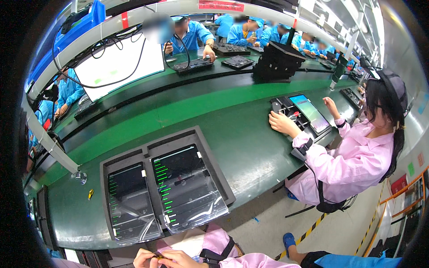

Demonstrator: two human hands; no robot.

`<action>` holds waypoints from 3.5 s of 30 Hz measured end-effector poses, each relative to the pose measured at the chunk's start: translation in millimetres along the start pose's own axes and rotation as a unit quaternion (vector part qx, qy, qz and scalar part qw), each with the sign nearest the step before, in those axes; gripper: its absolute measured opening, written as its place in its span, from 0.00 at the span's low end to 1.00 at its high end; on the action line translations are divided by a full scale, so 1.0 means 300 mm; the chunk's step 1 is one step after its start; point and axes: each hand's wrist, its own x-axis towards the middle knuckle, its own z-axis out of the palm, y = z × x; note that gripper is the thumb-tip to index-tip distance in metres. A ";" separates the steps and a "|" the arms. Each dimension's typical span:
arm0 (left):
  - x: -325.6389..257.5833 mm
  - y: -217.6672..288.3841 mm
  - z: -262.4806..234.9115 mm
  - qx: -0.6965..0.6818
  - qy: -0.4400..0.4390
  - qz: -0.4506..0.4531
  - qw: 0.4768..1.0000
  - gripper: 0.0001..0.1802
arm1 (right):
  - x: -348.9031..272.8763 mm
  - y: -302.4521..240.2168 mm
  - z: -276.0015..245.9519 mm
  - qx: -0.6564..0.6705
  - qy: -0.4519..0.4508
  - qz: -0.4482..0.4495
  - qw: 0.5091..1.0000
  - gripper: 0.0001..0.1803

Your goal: Inspecting and testing electronic tablets on an assembly line on a factory floor.

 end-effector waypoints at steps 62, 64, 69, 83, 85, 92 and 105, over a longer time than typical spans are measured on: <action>0.060 -0.063 0.137 -0.345 0.189 -0.251 0.885 0.08 | 0.088 0.129 -0.051 0.006 0.146 0.083 0.986 0.12; 0.070 -0.049 0.142 -0.343 0.188 -0.258 0.883 0.08 | 0.091 0.117 -0.056 -0.012 0.148 0.069 0.986 0.12; 0.064 -0.056 0.143 -0.352 0.193 -0.250 0.881 0.07 | 0.094 0.134 -0.051 -0.043 0.155 0.045 0.986 0.12; 0.066 0.005 0.076 -0.167 0.174 -0.198 0.950 0.10 | 0.097 0.130 -0.054 -0.100 0.149 0.034 0.983 0.12; 0.043 0.015 -0.013 0.137 0.095 -0.094 0.982 0.13 | 0.098 0.127 -0.059 -0.089 0.149 0.040 0.984 0.13; 0.177 0.086 -0.056 0.325 -0.042 0.084 0.941 0.23 | 0.092 0.164 -0.056 -0.151 0.146 0.004 0.978 0.10; 0.194 0.017 -0.038 0.332 -0.033 0.113 0.936 0.17 | 0.101 0.135 -0.056 -0.169 0.146 0.006 0.975 0.08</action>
